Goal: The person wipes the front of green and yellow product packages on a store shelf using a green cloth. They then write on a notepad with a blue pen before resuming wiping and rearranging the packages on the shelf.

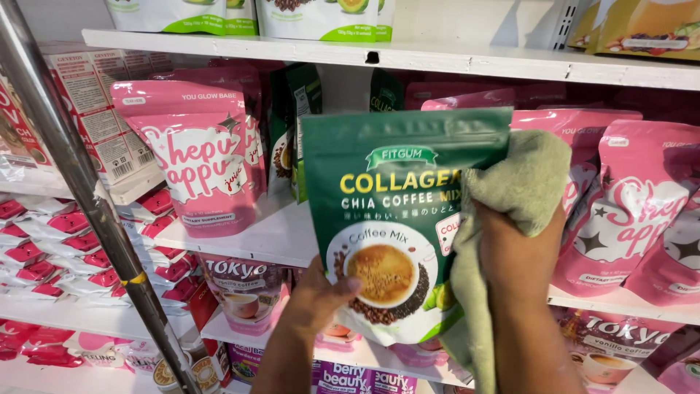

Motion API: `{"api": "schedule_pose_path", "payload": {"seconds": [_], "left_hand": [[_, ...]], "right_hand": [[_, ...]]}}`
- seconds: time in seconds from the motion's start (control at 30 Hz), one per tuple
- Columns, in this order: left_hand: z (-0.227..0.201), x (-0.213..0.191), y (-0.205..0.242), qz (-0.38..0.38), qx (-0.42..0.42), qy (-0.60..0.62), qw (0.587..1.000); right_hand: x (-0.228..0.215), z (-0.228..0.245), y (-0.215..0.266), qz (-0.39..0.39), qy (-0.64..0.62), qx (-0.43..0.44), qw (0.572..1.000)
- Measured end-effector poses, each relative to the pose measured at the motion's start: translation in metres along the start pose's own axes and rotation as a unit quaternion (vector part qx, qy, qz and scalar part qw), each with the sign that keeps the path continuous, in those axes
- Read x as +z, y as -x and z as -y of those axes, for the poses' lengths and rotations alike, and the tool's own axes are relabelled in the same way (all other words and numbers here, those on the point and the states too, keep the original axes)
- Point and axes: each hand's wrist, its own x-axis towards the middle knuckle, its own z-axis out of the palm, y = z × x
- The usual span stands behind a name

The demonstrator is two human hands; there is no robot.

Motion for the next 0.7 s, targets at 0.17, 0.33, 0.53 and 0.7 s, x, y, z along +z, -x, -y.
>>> {"api": "schedule_pose_path", "payload": {"seconds": [0.17, 0.33, 0.53, 0.7], "left_hand": [[0.008, 0.014, -0.001, -0.038, 0.056, 0.008, 0.998], [-0.004, 0.022, -0.008, -0.039, 0.059, 0.053, 0.996], [0.013, 0.028, -0.008, -0.072, 0.044, 0.009, 0.996], [0.027, 0.029, -0.002, -0.12, 0.023, -0.043, 0.992]], "right_hand": [[0.024, 0.006, 0.04, 0.018, 0.132, -0.141, 0.981], [0.044, 0.0, 0.103, 0.166, 0.25, -0.205, 0.931], [0.054, 0.042, 0.073, 0.291, 0.237, -0.284, 0.882], [0.044, 0.038, 0.02, 0.172, 0.249, -0.213, 0.929]]}}
